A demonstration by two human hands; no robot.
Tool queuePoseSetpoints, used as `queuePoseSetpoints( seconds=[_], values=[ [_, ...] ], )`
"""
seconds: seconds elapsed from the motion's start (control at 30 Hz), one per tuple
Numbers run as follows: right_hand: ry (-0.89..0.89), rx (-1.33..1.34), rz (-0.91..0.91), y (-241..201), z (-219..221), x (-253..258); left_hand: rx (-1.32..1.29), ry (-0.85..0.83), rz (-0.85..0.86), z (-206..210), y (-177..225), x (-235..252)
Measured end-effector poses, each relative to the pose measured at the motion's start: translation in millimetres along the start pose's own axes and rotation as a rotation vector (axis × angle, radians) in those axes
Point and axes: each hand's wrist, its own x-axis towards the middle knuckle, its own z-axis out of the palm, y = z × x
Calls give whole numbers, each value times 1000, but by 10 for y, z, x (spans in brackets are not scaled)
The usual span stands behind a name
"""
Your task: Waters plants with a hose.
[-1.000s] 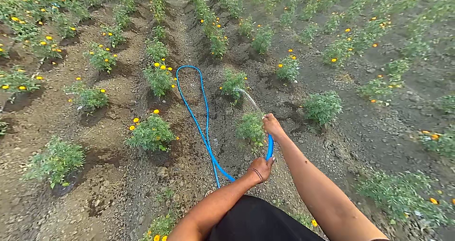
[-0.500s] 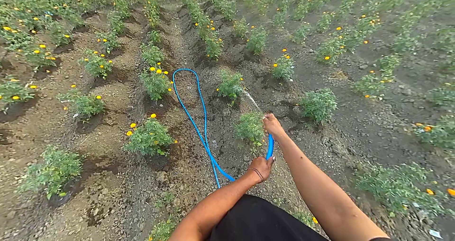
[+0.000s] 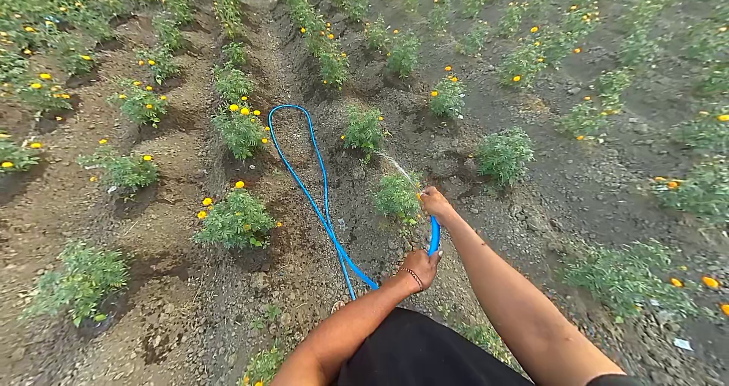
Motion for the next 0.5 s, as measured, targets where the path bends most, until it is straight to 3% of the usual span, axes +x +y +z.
queuePoseSetpoints(
  seconds=[0.5],
  values=[
    [-4,-20,18,41,21,-10,2,-21,-18,7,-27,-20]
  ],
)
